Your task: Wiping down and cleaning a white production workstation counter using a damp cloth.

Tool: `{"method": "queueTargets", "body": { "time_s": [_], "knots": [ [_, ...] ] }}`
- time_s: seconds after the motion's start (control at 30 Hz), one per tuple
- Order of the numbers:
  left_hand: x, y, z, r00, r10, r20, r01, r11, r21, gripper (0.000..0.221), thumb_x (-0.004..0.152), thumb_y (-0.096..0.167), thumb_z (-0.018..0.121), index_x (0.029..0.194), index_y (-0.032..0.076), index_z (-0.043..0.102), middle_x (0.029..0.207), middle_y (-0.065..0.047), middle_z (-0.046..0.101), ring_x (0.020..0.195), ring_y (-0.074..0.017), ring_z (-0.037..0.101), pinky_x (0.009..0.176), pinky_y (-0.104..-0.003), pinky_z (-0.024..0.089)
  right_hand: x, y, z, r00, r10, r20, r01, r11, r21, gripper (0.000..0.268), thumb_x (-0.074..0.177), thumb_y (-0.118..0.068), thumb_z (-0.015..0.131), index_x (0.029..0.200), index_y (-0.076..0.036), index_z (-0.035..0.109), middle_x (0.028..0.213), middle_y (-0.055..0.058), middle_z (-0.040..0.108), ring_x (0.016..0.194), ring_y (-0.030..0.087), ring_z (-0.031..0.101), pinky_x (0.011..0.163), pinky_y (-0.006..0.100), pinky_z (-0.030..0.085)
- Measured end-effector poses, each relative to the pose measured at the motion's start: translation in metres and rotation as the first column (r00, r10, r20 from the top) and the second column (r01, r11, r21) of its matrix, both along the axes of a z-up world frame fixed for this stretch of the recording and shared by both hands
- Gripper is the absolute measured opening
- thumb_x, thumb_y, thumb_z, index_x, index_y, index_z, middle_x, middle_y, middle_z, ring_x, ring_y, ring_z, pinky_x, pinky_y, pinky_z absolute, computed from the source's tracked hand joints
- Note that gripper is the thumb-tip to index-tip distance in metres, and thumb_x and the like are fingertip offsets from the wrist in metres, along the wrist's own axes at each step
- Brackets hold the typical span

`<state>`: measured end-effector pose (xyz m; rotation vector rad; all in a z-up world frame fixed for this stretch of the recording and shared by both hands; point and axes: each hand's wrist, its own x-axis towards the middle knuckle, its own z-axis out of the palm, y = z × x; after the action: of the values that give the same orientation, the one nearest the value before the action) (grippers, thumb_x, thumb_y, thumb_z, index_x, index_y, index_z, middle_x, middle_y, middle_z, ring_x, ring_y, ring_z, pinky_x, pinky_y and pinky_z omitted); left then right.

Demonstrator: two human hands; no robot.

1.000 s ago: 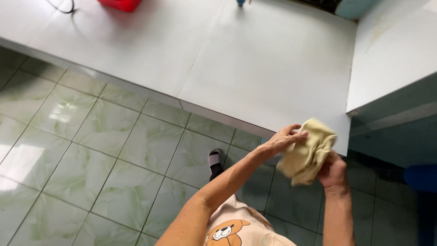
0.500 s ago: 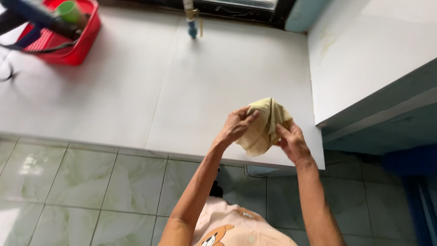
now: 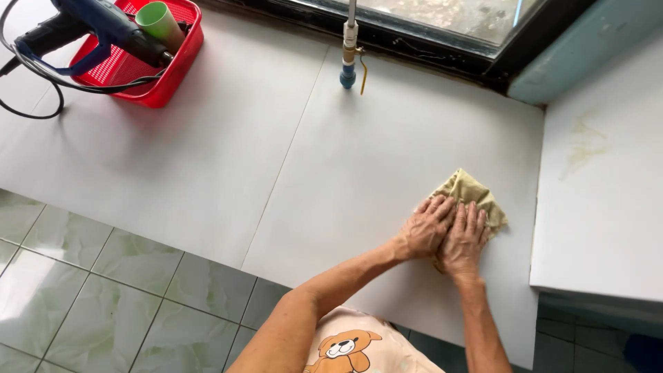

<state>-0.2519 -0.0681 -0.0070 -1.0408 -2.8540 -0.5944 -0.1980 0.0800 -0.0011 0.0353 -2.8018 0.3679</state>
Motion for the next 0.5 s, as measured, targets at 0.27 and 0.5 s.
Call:
{"method": "queueTargets", "body": {
  "time_s": [0.27,0.5],
  "knots": [
    [-0.038,0.033,-0.006,0.980,-0.041,-0.196,0.082,0.975,0.205,0.051,0.091,0.017,0.060,0.137,-0.004,0.056,0.143,-0.020,0.051,0.138,-0.0366,0.047,0.110,-0.046,0.044,-0.037,0.014,-0.014,0.996,-0.081,-0.043,0.082,0.997,0.016,0.060,0.092,-0.017,0.066,0.149,-0.004,0.050,0.152,0.020,0.048,0.139,0.044,0.041,0.115,0.058,0.035],
    [-0.005,0.048,0.010,0.983,0.055,-0.175,-0.004,0.961,0.275,0.048,0.087,0.013,0.063,0.132,0.001,0.055,0.132,-0.018,0.056,0.124,-0.0352,0.053,0.104,-0.045,0.048,-0.020,0.030,-0.009,0.987,-0.091,-0.134,0.102,0.992,0.079,0.030,0.098,-0.011,0.062,0.128,-0.008,0.059,0.128,0.013,0.058,0.119,0.034,0.053,0.106,0.048,0.045]
  ]
}}
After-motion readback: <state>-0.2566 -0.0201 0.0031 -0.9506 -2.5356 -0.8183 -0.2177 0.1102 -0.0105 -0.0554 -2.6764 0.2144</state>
